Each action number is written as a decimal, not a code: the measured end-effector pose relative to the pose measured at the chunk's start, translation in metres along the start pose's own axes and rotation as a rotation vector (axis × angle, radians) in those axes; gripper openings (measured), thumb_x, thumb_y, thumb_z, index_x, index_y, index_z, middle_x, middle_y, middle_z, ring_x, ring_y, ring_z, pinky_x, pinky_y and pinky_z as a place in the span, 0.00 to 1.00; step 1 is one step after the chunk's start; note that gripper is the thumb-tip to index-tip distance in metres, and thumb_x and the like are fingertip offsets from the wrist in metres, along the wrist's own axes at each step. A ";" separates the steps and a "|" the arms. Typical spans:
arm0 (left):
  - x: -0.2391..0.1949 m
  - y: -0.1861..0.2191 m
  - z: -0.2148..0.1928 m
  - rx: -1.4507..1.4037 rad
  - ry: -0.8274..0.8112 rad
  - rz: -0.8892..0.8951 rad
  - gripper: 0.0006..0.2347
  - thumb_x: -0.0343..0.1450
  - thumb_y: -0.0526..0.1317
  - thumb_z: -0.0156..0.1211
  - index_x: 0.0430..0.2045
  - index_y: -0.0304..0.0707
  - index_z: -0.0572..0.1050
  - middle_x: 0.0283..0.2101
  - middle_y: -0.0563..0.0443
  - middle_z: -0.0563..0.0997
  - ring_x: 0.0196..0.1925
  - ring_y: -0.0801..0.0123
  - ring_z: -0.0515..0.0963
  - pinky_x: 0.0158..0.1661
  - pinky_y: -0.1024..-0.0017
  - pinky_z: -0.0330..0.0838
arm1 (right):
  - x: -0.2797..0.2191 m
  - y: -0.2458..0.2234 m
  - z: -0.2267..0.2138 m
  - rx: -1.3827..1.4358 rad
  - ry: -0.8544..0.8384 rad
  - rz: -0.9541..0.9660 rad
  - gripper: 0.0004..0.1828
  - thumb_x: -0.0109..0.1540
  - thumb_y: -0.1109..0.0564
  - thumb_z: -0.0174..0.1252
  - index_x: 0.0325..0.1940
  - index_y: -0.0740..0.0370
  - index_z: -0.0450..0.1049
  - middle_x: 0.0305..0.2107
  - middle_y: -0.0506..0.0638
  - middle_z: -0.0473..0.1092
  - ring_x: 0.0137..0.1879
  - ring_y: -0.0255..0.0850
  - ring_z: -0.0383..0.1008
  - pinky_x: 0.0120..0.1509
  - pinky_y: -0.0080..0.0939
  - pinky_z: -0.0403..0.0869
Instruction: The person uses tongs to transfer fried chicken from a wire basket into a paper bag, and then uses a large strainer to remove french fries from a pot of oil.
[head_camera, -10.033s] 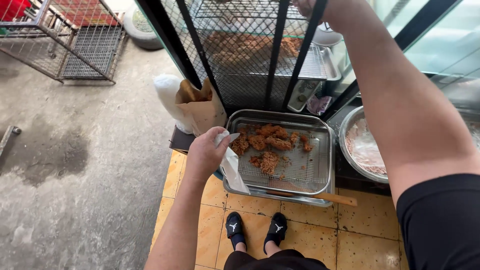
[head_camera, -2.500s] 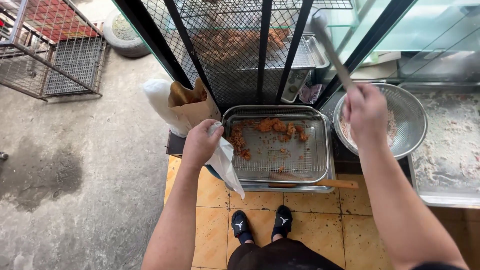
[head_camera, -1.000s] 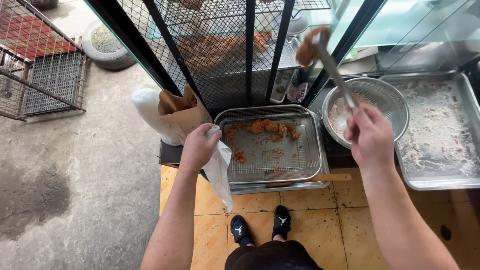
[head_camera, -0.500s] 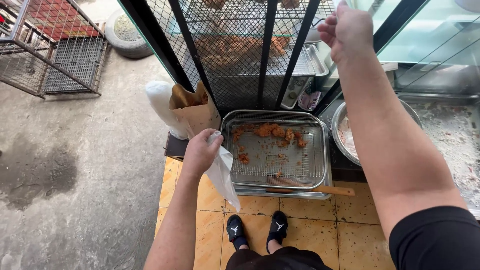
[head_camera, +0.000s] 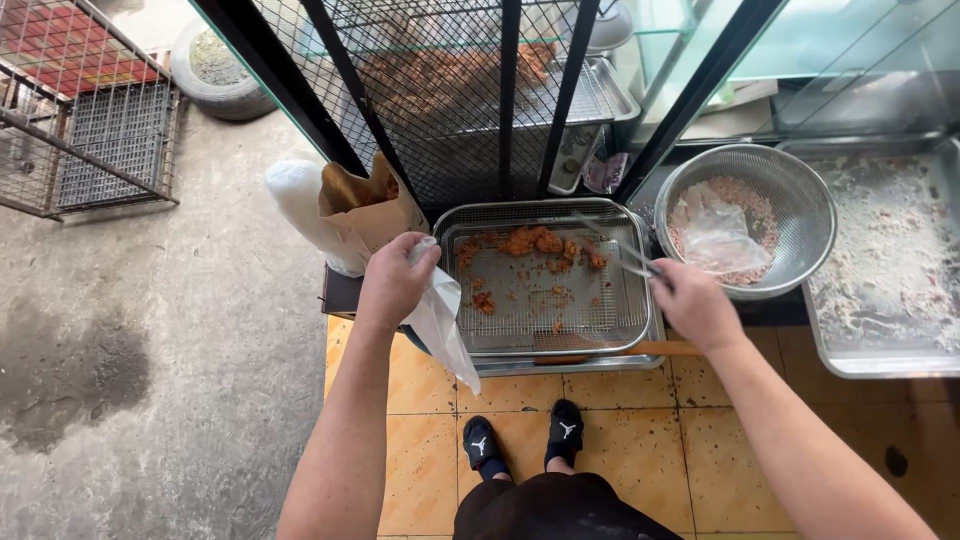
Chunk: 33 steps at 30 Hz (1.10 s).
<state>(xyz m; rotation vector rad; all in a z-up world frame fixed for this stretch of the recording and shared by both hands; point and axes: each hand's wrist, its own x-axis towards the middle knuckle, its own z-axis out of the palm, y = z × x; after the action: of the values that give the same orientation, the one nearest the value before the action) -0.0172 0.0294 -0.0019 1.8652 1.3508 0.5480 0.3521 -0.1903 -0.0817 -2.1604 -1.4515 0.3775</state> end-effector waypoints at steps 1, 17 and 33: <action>-0.002 0.002 0.002 0.001 -0.008 0.003 0.15 0.70 0.46 0.62 0.44 0.35 0.80 0.40 0.39 0.85 0.42 0.54 0.85 0.46 0.63 0.76 | -0.004 -0.001 0.007 0.000 0.003 0.008 0.10 0.68 0.58 0.58 0.49 0.66 0.76 0.29 0.52 0.75 0.28 0.41 0.74 0.32 0.38 0.75; -0.018 -0.028 -0.001 0.029 -0.038 0.014 0.15 0.70 0.47 0.63 0.44 0.35 0.80 0.38 0.39 0.85 0.41 0.52 0.85 0.45 0.62 0.76 | 0.048 -0.012 0.042 -0.335 -0.155 -0.251 0.18 0.67 0.51 0.56 0.58 0.59 0.73 0.42 0.55 0.76 0.47 0.51 0.78 0.53 0.49 0.77; -0.024 -0.029 -0.008 0.045 -0.026 -0.064 0.16 0.70 0.48 0.63 0.46 0.36 0.80 0.40 0.39 0.86 0.43 0.54 0.85 0.47 0.62 0.77 | 0.104 -0.046 0.001 -0.224 -0.379 0.052 0.20 0.64 0.48 0.59 0.57 0.60 0.78 0.39 0.59 0.79 0.45 0.52 0.81 0.55 0.49 0.78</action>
<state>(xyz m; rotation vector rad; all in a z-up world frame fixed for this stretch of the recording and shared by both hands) -0.0487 0.0139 -0.0176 1.8521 1.4107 0.4625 0.3560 -0.0806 -0.0520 -2.4023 -1.7101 0.7052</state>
